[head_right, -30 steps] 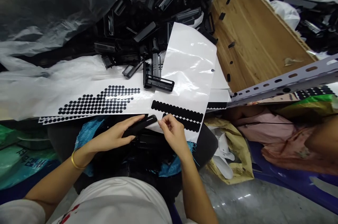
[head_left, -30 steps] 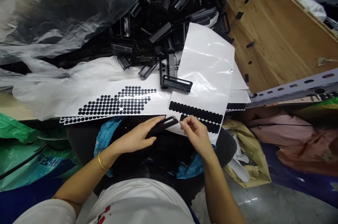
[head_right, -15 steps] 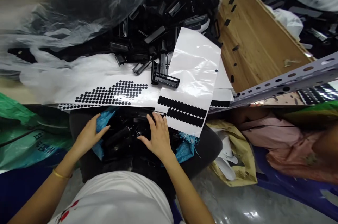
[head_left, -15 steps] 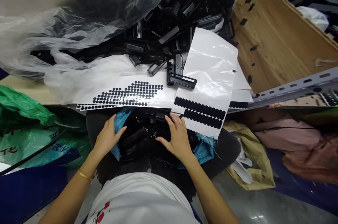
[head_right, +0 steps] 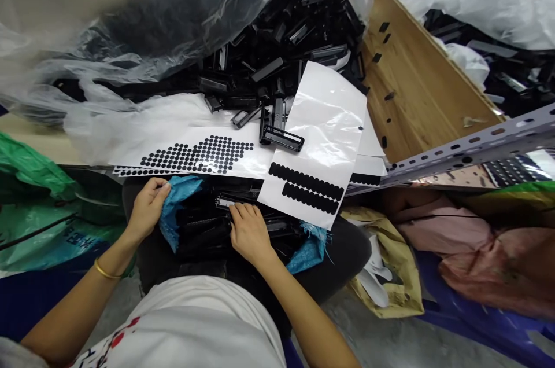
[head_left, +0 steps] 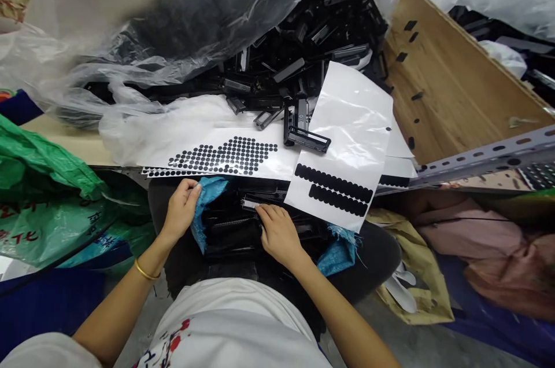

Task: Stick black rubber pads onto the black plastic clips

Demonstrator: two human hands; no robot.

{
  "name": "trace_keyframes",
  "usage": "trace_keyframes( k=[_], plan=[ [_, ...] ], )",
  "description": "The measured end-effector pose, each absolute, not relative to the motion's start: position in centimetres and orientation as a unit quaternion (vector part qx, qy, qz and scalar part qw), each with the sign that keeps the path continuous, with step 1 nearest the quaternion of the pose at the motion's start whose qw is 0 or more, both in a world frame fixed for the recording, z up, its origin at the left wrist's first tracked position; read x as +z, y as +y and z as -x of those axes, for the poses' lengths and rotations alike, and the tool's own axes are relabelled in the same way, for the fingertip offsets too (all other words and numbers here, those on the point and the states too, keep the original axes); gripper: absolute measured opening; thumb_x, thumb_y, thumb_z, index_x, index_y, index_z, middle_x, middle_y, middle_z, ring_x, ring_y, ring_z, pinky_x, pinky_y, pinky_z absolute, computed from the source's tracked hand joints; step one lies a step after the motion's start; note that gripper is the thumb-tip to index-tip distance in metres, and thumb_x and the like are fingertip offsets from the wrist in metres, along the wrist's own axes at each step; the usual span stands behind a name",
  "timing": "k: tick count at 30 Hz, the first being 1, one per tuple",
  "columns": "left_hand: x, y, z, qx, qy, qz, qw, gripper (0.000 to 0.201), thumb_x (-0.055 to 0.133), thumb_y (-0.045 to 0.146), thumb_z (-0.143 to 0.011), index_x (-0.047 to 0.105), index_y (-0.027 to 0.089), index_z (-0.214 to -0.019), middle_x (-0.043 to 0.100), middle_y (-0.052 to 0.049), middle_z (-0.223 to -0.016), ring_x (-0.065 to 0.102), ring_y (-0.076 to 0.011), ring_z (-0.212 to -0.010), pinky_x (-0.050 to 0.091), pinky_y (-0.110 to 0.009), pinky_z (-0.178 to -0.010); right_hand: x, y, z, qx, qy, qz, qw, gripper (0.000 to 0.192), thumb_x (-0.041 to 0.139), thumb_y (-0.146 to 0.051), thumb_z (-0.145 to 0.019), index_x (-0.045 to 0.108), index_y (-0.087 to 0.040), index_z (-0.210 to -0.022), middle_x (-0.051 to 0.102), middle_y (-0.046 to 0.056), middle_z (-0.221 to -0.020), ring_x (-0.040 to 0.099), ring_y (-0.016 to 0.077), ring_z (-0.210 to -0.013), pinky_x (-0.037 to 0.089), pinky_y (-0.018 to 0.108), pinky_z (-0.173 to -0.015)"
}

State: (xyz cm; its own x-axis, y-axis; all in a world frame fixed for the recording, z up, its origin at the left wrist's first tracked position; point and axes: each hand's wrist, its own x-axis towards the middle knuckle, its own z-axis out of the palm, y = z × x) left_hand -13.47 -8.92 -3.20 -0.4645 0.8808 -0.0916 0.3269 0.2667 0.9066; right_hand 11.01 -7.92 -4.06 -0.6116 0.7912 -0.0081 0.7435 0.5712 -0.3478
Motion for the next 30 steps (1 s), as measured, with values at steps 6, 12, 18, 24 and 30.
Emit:
trace_keyframes(
  k=[6, 12, 18, 24, 30],
  plan=[
    [-4.7, -8.5, 14.9, 0.592, 0.698, -0.229, 0.331, 0.038, 0.066, 0.052, -0.065, 0.049, 0.018, -0.070, 0.042, 0.006, -0.059, 0.037, -0.0081, -0.055, 0.033, -0.019, -0.053, -5.4, -4.9, -6.5, 0.173, -0.888, 0.426, 0.032, 0.039, 0.036, -0.022, -0.094, 0.052, -0.012, -0.127, 0.061, 0.012, -0.124, 0.053, 0.0242, -0.115, 0.039, 0.039, -0.099],
    [-5.0, -9.5, 15.8, 0.564, 0.715, -0.200, 0.361, 0.047, 0.070, 0.058, -0.057, 0.050, 0.018, -0.072, 0.042, 0.006, -0.059, 0.037, -0.0079, -0.055, 0.033, -0.019, -0.052, -4.8, -3.3, -4.9, 0.251, -0.871, 0.422, 0.004, 0.033, 0.034, -0.022, -0.095, 0.059, -0.014, -0.117, 0.068, 0.010, -0.107, 0.063, 0.0202, -0.098, 0.046, 0.033, -0.089],
    [-5.0, -12.6, 17.1, 0.428, 0.771, -0.265, 0.391, 0.049, 0.060, 0.066, -0.061, 0.051, 0.019, -0.071, 0.043, 0.006, -0.053, 0.037, -0.0097, -0.048, 0.032, -0.021, -0.047, -3.7, -5.8, -11.5, 0.269, -0.857, 0.399, 0.187, 0.023, 0.041, -0.018, -0.092, 0.061, -0.016, -0.104, 0.066, 0.010, -0.099, 0.059, 0.0194, -0.094, 0.051, 0.033, -0.085],
    [-3.3, -9.8, 15.4, 0.186, 0.798, -0.512, 0.259, 0.044, 0.061, 0.060, -0.066, 0.065, 0.022, -0.089, 0.067, -0.004, -0.081, 0.061, -0.0233, -0.077, 0.042, -0.026, -0.064, -2.2, -4.6, -13.8, 0.160, -0.843, 0.445, 0.256, 0.019, 0.048, -0.026, -0.090, 0.060, -0.017, -0.101, 0.063, 0.011, -0.094, 0.057, 0.0219, -0.091, 0.051, 0.038, -0.080],
    [-3.2, -8.5, 11.4, 0.232, 0.749, -0.503, 0.363, 0.028, 0.051, 0.031, -0.080, 0.069, 0.023, -0.100, 0.073, -0.005, -0.093, 0.066, -0.0240, -0.085, 0.048, -0.031, -0.078, -3.8, -6.2, -9.0, 0.149, -0.928, 0.335, 0.063, 0.061, 0.056, -0.055, -0.080, 0.054, -0.016, -0.127, 0.051, 0.017, -0.133, 0.040, 0.0342, -0.127, 0.030, 0.055, -0.106]
  ],
)
